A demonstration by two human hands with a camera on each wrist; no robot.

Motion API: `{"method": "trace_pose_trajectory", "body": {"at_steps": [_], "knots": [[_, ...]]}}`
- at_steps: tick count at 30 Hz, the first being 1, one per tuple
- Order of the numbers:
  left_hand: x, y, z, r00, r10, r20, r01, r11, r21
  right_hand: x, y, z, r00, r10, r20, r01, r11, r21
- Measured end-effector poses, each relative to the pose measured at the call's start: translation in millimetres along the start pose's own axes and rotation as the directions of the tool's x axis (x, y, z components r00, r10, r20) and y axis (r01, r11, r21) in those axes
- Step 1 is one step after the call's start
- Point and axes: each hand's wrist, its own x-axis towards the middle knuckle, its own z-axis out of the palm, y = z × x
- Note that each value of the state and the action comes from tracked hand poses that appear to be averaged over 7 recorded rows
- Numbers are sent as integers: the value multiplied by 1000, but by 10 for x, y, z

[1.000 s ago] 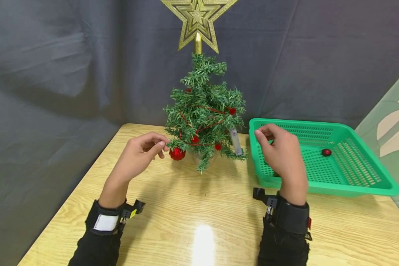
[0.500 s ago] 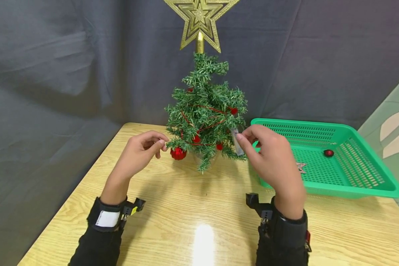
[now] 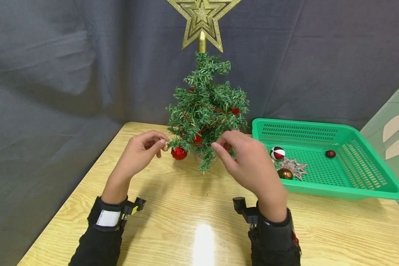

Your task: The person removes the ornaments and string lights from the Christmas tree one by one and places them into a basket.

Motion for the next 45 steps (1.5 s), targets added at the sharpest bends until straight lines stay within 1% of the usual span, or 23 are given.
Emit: {"method": "trace_pose_trajectory", "body": {"at_steps": [8, 16, 19, 23, 28, 30, 32, 33, 35, 37, 39, 40, 41, 42, 43, 45], "knots": [[23, -21, -19, 1000, 5, -9, -5, 1000, 14, 34, -146, 153, 997, 3, 78, -8, 998, 59], [44, -75, -30, 1000, -5, -7, 5, 1000, 17, 72, -284, 334, 989, -26, 146, 9, 993, 116], [58, -101, -43, 1000, -8, -12, 8, 1000, 21, 105, -333, 431, 981, -53, 187, 29, 991, 127], [81, -194, -30, 999, -25, -20, 26, 1000, 11, 134, -407, 576, 960, -90, 266, 57, 990, 128], [137, -385, 52, 998, -54, -36, 53, 998, -17, 131, -493, 777, 922, -129, 366, 83, 987, 138], [172, -460, 97, 997, -66, -45, 65, 998, -25, 120, -509, 865, 900, -139, 414, 81, 985, 155], [205, -522, 141, 996, -74, -52, 73, 997, -23, 104, -515, 953, 873, -143, 466, 74, 984, 164], [220, -545, 160, 995, -79, -56, 78, 997, -18, 96, -514, 997, 858, -142, 494, 68, 984, 165], [237, -573, 192, 994, -92, -55, 91, 996, -7, 79, -507, 1078, 821, -123, 558, 46, 988, 150], [248, -588, 221, 994, -104, -46, 104, 995, -6, 69, -499, 1142, 773, -76, 629, 8, 994, 111], [251, -590, 250, 992, -123, -33, 123, 992, -18, 59, -487, 1191, 729, -16, 684, -33, 998, 58], [250, -588, 262, 990, -137, -23, 136, 990, -28, 55, -481, 1210, 712, 16, 702, -52, 998, 30], [249, -585, 271, 989, -148, -15, 147, 988, -41, 52, -473, 1231, 700, 47, 713, -72, 997, 5], [248, -583, 279, 986, -164, -7, 163, 985, -60, 54, -465, 1252, 694, 73, 716, -96, 995, -8], [247, -582, 287, 984, -179, -1, 179, 981, -78, 55, -457, 1275, 701, 93, 707, -118, 993, -13], [250, -586, 301, 980, -200, 17, 201, 972, -126, 61, -437, 1330, 718, 149, 680, -186, 982, -19]]}}
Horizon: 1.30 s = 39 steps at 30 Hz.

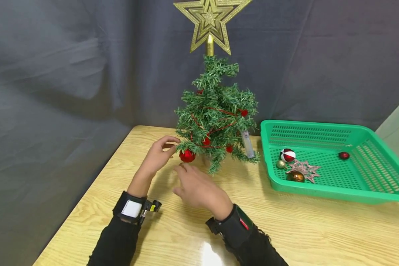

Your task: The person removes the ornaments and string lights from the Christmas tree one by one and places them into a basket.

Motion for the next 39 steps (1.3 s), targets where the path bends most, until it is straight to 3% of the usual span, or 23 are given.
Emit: {"method": "trace_pose_trajectory", "body": {"at_steps": [5, 8, 13, 17, 22, 27, 33, 39], "knots": [[30, -22, 58, 994, -73, 84, 86, 984, -159, 118, 52, 92, 987, 110, -113, -101, 992, 79], [41, -35, 98, 989, -94, 117, 113, 979, -168, 174, 81, 149, 975, 114, -188, -103, 992, 68], [45, -47, 139, 997, -63, 54, 68, 993, -97, 253, 123, 214, 948, 127, -293, -98, 989, 111], [35, -18, 130, 999, -41, 36, 44, 995, -87, 305, 155, 233, 933, 183, -311, -126, 973, 194], [32, -9, 118, 1000, 16, -1, -16, 997, -77, 331, 188, 246, 935, 188, -302, -126, 969, 212], [28, -19, 113, 998, 34, -59, -39, 995, -93, 353, 207, 288, 940, 160, -301, -90, 968, 232], [20, -30, 103, 996, 34, -81, -42, 995, -91, 378, 234, 343, 939, 195, -282, -66, 910, 410], [28, -6, 78, 990, 11, -139, -33, 987, -157, 414, 224, 334, 905, 230, -357, -39, 882, 471]]}}
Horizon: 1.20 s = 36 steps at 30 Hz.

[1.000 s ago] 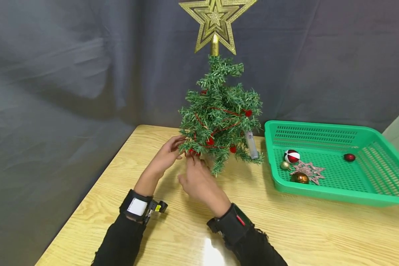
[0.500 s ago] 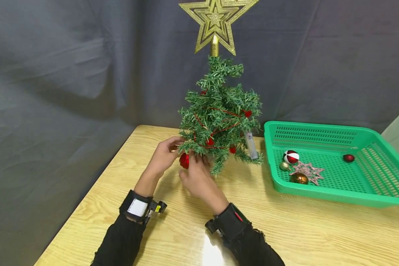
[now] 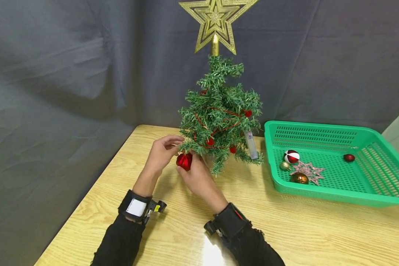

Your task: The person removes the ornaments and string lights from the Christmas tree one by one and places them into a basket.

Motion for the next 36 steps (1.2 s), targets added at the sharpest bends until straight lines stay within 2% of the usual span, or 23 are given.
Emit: {"method": "trace_pose_trajectory", "body": {"at_steps": [5, 9, 12, 15, 19, 23, 26, 28, 30, 32, 33, 36], "knots": [[-10, 59, -15, 998, -17, -63, 9, 993, -121, -9, -40, -23, 999, 38, -8, -38, 997, 63], [-24, 101, -25, 993, -50, -109, 19, 963, -268, -21, -62, -41, 998, 66, 13, -67, 986, 151], [-33, 116, -29, 989, -63, -131, 14, 938, -345, -29, -69, -49, 997, 77, 23, -80, 977, 196], [-45, 121, -29, 991, -39, -131, -11, 931, -365, -32, -69, -53, 996, 77, 40, -84, 967, 239], [-62, 138, -25, 996, 12, -93, -45, 929, -367, -25, -86, -57, 997, 60, 54, -72, 958, 279], [-74, 181, -25, 998, 3, -62, -28, 917, -398, -10, -95, -59, 997, 55, 48, -66, 957, 281], [-73, 193, -39, 997, -63, -54, 29, 876, -481, -7, -97, -55, 997, 65, 49, -76, 960, 269], [-58, 179, -53, 989, -138, -47, 89, 825, -557, -13, -101, -44, 996, 73, 53, -85, 959, 270], [-34, 160, -68, 976, -215, -39, 143, 767, -626, -17, -111, -31, 994, 85, 63, -99, 954, 282], [7, 141, -77, 963, -266, -35, 175, 721, -671, -21, -126, -17, 994, 94, 57, -107, 949, 297], [30, 131, -80, 960, -279, -32, 183, 706, -685, -22, -133, -10, 994, 98, 51, -109, 946, 306], [109, 110, -74, 960, -279, -26, 185, 701, -689, -26, -156, 7, 993, 110, 32, -114, 936, 333]]}}
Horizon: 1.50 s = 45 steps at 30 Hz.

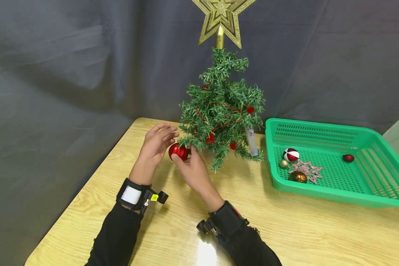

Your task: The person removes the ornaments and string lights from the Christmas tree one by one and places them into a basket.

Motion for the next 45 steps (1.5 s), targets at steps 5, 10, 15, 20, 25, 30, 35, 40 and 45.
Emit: {"method": "trace_pose_trajectory", "body": {"at_steps": [5, 10, 15, 20, 25, 30, 35, 40, 45], "knots": [[111, -9, 52, 999, 42, 18, -43, 996, 79, 12, -12, 19, 1000, 19, 8, -20, 992, 127], [136, 15, 106, 987, 159, 36, -163, 953, 256, 29, -34, 7, 999, 26, 19, -30, 975, 220], [117, 19, 160, 908, 389, 157, -413, 761, 500, 29, -53, -26, 999, 10, 36, -18, 973, 230], [50, 59, 199, 755, 566, 332, -616, 437, 656, 22, -81, -36, 999, 20, 45, -31, 968, 248], [-28, 161, 169, 711, 561, 423, -669, 354, 654, 12, -73, -40, 998, 41, 46, -51, 969, 241], [-72, 290, 75, 765, 482, 428, -639, 482, 599, -17, -84, -47, 995, 72, 64, -82, 982, 169], [-125, 398, 31, 841, 416, 345, -541, 663, 518, -68, -170, -54, 985, 12, 172, -43, 983, 180], [-210, 487, 21, 862, 371, 345, -496, 756, 426, -163, -308, -105, 963, -40, 267, -9, 984, 177], [-346, 592, 3, 820, 402, 408, -543, 770, 334, -298, -489, -246, 943, -78, 325, 26, 987, 161]]}}
